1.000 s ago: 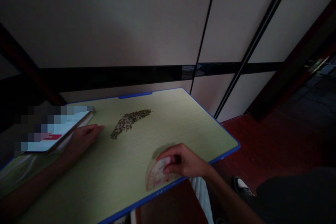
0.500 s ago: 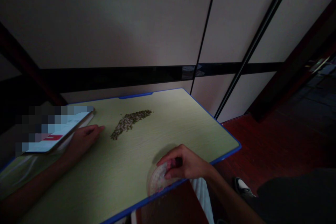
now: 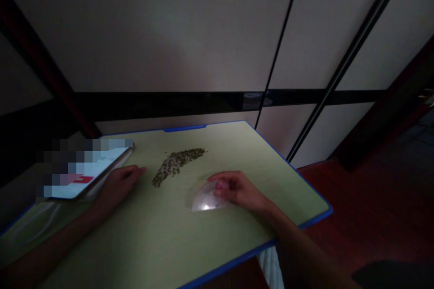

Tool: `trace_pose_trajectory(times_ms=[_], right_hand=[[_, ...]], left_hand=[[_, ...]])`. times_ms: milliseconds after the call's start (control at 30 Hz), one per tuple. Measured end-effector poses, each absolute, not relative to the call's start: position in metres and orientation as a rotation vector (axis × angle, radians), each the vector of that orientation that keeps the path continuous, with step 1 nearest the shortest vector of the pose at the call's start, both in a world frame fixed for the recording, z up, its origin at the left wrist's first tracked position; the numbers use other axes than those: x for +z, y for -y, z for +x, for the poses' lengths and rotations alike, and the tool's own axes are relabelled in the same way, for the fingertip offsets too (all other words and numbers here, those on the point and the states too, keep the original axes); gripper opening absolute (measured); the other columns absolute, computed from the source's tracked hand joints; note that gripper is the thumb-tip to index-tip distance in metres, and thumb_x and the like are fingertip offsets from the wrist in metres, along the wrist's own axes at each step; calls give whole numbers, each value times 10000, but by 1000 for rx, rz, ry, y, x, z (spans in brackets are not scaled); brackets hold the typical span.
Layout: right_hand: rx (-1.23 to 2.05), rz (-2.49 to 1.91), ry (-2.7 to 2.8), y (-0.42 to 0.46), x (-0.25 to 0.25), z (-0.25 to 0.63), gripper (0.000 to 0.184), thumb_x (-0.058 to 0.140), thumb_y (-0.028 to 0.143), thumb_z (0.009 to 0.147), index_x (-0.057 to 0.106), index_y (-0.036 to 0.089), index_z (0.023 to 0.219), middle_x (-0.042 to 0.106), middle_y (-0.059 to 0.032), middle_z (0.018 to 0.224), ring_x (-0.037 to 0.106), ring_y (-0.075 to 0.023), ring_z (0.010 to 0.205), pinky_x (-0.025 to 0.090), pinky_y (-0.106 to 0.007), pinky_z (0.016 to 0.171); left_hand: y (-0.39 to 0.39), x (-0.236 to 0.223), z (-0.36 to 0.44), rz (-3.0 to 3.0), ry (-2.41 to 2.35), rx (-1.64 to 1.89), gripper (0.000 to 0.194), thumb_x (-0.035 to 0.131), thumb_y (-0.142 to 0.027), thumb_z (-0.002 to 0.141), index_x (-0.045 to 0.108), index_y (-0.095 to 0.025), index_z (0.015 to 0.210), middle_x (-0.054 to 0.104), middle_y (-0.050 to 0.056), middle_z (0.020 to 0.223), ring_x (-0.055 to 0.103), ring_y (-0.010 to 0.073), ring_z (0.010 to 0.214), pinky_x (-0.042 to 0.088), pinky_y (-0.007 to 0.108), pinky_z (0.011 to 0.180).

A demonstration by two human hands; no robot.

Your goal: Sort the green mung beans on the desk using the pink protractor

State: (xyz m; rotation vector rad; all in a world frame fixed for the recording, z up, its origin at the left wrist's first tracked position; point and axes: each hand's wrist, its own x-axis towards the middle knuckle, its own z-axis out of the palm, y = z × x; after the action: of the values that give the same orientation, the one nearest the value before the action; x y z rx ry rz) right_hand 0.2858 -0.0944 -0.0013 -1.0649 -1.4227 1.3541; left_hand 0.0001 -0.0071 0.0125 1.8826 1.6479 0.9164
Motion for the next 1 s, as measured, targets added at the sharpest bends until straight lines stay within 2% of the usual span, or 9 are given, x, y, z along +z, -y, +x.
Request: trace_pose_trajectory(times_ms=[167,300,467,667,1000], right_hand=[[1043,-1158,1330,14,2,276,441,684,278,578,623,107,979,594,17,553,468,-70,460,357,-188,453],[907,-1180,1233,-20,-3,276,495,623,310,601,567,109,1050,659,-19,664,525,-92,511,417,-216,517],[799,-1272,1210,-22,-11,292,402,633,314,579,607,102,919,683,-62,691,580,-136,541,440,-237,504],[645,-1411,1203,-24,-11,308,418,580,306,627,592,71,972,689,-115,758,617,-164,594,464,-252,520],[556,-1523,1333,-25,-12,298,360,576,245,657,625,75,970,686,-75,639,628,-176,558,461,-249,508]], left_hand=[[8,11,0,1854,-1637,915,316,401,-420,669,340,-197,455,311,-55,451,337,105,473,266,240,461],[10,13,0,1837,-1636,915,324,404,-413,676,334,-196,447,317,-50,462,340,109,484,272,243,467],[11,15,2,1770,-1656,896,329,410,-429,669,344,-197,445,341,-43,459,362,116,483,283,246,465],[9,13,1,1750,-1689,872,333,405,-438,646,314,-201,431,308,-51,449,336,108,458,276,240,442],[12,16,2,1741,-1720,830,338,395,-453,659,320,-200,448,310,-54,445,339,104,444,276,232,429]])
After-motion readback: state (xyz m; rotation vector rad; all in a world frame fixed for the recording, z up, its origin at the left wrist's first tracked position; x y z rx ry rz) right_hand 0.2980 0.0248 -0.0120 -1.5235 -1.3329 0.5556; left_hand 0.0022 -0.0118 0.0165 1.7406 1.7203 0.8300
